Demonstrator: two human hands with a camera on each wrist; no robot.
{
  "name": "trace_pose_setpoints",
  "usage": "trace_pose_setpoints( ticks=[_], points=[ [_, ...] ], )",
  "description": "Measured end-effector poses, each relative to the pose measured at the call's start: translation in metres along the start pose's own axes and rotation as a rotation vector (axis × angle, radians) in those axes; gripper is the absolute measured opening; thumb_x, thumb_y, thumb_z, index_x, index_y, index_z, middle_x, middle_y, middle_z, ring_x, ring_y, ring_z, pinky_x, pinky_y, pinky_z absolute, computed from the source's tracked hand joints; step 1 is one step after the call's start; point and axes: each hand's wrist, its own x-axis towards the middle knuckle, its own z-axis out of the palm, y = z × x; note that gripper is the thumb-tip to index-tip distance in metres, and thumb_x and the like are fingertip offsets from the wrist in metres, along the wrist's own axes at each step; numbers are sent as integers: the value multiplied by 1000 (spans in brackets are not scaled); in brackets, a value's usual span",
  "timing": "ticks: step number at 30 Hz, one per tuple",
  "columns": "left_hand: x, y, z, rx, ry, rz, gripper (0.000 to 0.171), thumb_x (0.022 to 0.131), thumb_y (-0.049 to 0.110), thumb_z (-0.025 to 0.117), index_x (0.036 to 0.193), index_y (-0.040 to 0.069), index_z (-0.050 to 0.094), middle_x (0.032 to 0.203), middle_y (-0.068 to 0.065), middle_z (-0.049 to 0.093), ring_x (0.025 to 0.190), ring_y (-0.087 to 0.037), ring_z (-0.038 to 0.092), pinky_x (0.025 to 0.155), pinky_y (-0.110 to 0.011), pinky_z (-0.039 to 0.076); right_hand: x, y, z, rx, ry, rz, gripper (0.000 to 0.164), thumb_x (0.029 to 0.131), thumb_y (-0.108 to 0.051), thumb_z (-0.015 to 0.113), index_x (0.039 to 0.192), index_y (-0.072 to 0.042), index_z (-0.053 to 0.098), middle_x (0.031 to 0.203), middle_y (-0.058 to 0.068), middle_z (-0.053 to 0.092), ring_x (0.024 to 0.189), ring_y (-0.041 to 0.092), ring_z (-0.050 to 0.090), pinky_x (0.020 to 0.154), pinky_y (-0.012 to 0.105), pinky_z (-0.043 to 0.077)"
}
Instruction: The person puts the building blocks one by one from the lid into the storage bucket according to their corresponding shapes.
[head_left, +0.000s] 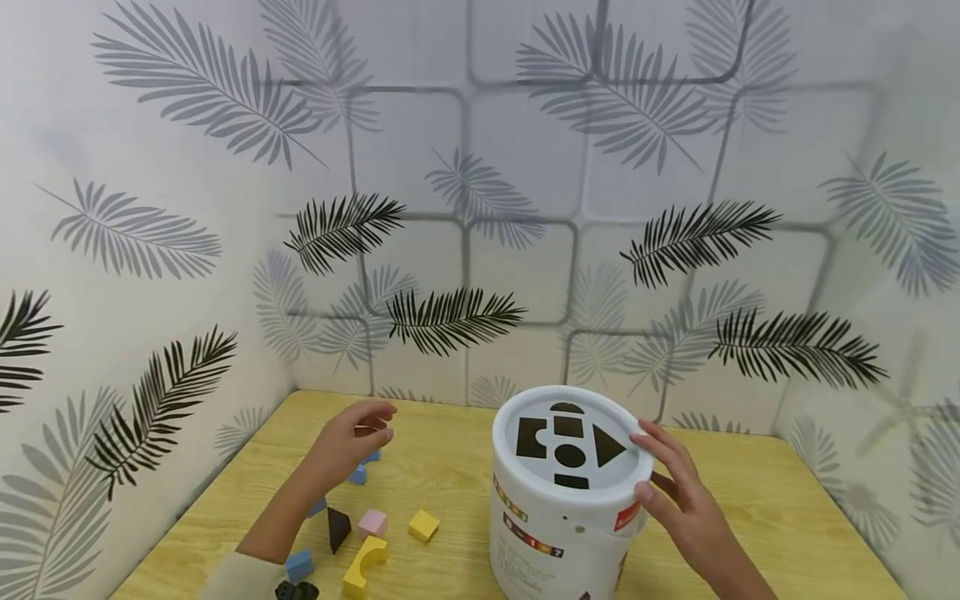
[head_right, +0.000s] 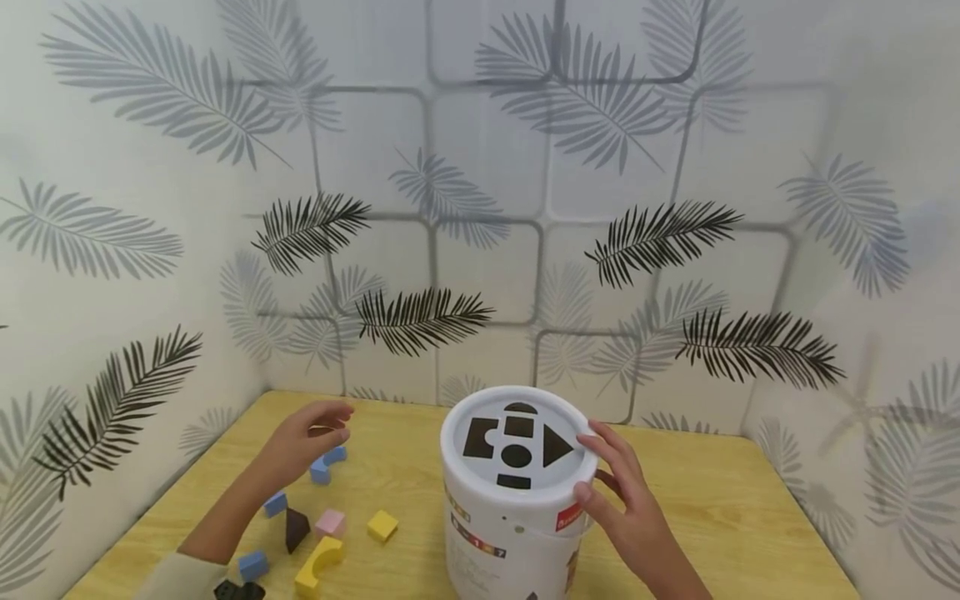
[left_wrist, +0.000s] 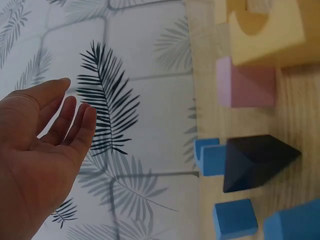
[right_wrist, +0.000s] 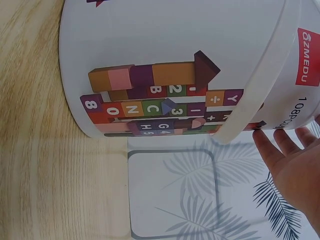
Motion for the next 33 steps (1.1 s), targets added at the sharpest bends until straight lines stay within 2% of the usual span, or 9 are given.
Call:
trace_pose_setpoints(
  ticks=[7,12,18,23,27,33],
  points=[
    [-6,-29,-9,88,5,-49,40,99,15,64,138,6,58,133,-15,60,116,-31,60,100,-47,50,1,0,0,2,1,-12,51,100,1,54,149,-10,45,161,0,28,142,-9,26,100,7,39],
    [-3,-48,-14,133,-31,-59,42,98,10,63,138,0,56,135,-23,57,119,-40,57,100,-54,48,2,0,0,13,8,-21,51,99,2,54,149,-9,46,161,1,29,142,-7,26,100,7,39],
    [-1,-67,-16,158,-72,-125,43,96,6,65,138,-1,56,137,-26,52,120,-45,55,93,-53,53,1,0,-1,29,8,-43,51,99,5,53,148,-7,46,161,0,28,143,-6,27,99,7,39],
    [1,-77,-16,174,-124,-171,47,94,3,66,139,-3,54,138,-30,50,120,-50,53,90,-54,54,0,-1,-1,42,2,-11,51,100,3,53,149,-8,45,161,-1,28,141,-7,27,99,7,39],
    [3,-82,-16,164,-171,-198,53,91,1,68,140,-6,51,142,-34,48,122,-55,51,91,-56,53,1,0,-1,34,-1,5,51,100,2,53,149,-9,45,161,3,28,141,-8,28,99,8,40],
    [4,-87,-12,113,-201,-225,56,88,-2,70,141,-7,50,147,-35,42,123,-55,53,85,-50,56,2,1,-2,29,-10,22,50,101,0,53,150,-10,44,161,1,27,139,-9,29,99,8,40]
  ],
)
